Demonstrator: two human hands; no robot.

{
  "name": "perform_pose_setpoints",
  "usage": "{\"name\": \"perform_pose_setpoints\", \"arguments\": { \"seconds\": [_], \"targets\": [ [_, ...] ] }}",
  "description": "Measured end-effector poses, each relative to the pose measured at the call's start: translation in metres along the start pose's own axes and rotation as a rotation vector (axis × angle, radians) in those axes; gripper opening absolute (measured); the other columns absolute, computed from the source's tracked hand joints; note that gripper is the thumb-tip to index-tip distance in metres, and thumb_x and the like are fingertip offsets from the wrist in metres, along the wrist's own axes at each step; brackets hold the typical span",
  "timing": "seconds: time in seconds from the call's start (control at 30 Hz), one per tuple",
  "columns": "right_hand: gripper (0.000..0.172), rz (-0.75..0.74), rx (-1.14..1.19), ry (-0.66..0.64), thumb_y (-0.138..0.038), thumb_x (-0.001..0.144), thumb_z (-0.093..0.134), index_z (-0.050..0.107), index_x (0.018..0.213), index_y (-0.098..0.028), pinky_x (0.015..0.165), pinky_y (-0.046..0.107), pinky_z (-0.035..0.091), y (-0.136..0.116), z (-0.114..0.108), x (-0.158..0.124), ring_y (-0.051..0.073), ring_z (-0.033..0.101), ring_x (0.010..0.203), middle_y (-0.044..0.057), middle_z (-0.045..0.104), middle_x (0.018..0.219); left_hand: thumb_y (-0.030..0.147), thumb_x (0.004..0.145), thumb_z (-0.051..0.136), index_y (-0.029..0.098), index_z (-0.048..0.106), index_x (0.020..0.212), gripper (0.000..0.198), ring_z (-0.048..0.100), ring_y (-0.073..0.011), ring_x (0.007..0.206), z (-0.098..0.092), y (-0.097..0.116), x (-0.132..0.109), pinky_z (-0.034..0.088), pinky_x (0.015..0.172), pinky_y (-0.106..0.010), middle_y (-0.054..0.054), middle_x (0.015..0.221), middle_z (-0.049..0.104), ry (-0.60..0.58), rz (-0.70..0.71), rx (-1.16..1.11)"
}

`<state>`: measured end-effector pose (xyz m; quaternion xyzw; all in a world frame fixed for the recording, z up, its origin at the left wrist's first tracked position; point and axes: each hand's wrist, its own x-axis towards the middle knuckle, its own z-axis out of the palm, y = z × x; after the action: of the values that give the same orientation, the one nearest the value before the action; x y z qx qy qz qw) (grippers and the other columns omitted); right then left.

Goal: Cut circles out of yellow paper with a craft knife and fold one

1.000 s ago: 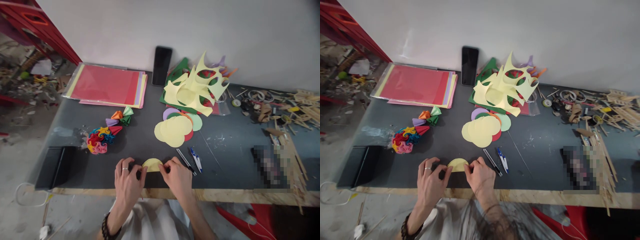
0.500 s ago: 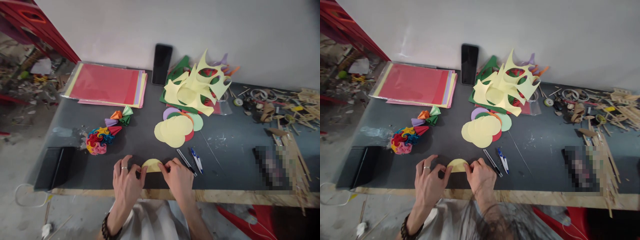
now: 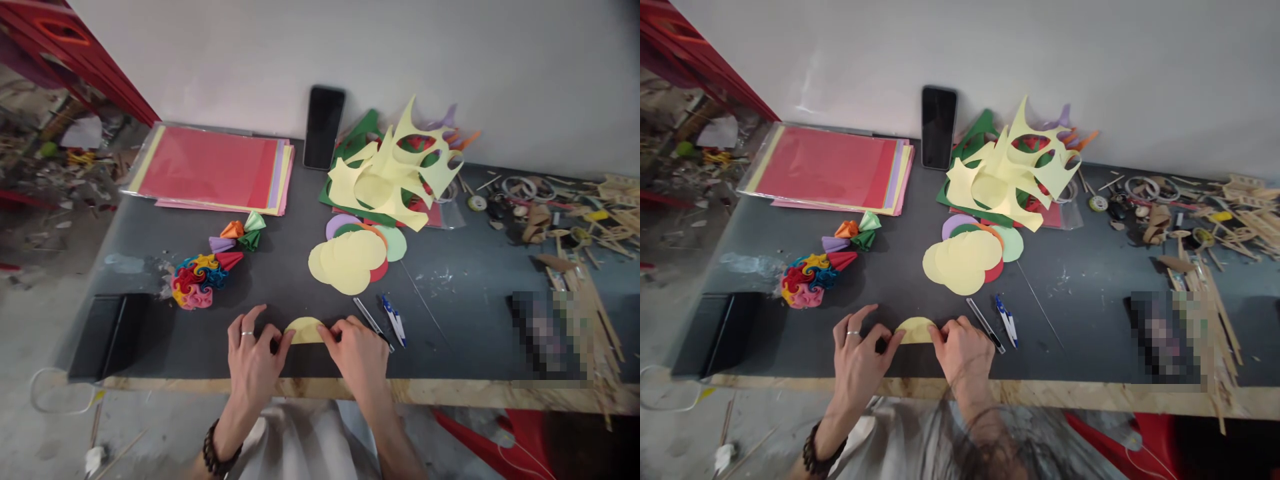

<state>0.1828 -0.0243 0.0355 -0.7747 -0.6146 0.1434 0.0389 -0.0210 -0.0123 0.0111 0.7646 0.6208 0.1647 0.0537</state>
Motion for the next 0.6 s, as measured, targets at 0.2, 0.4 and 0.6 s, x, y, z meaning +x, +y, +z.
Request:
{"name": "perform_pose_setpoints", "arguments": {
  "seconds": [0.2, 0.4, 0.6],
  "targets": [
    [0.037, -0.041, -0.002, 0.090, -0.052, 0.099, 0.064, 0.066, 0.075, -0.024, 0.060, 0.033, 0.027, 0.003, 0.008, -0.007, 0.015, 0.060, 0.064, 0.001, 0.067, 0.078, 0.009, 0.092, 0.066, 0.031, 0.075, 0.107, 0.029, 0.060, -0.0261, 0.125, 0.007, 0.010, -0.016, 0.049, 0.102, -0.042, -0.009, 0.136, 0.072, 0.050, 0.252, -0.011],
    [0.034, -0.063, 0.004, 0.191, -0.047, 0.103, 0.057, 0.064, 0.079, -0.023, 0.066, 0.032, 0.035, 0.001, 0.019, -0.017, 0.017, 0.062, 0.071, 0.002, 0.068, 0.081, 0.006, 0.090, 0.066, 0.045, 0.073, 0.124, 0.052, 0.056, -0.0290, 0.127, 0.001, 0.008, -0.022, 0.049, 0.095, -0.047, 0.000, 0.147, 0.070, -0.063, 0.380, 0.052],
    [0.036, -0.063, 0.059, 0.301, -0.049, 0.105, 0.055, 0.064, 0.080, -0.025, 0.066, 0.033, 0.037, 0.004, 0.025, -0.019, 0.017, 0.063, 0.070, 0.000, 0.069, 0.080, 0.001, 0.091, 0.062, 0.064, 0.062, 0.134, 0.076, 0.049, -0.0287, 0.129, -0.007, -0.018, -0.042, 0.044, 0.090, -0.046, 0.011, 0.152, 0.065, -0.106, 0.266, 0.293]
  ]
}}
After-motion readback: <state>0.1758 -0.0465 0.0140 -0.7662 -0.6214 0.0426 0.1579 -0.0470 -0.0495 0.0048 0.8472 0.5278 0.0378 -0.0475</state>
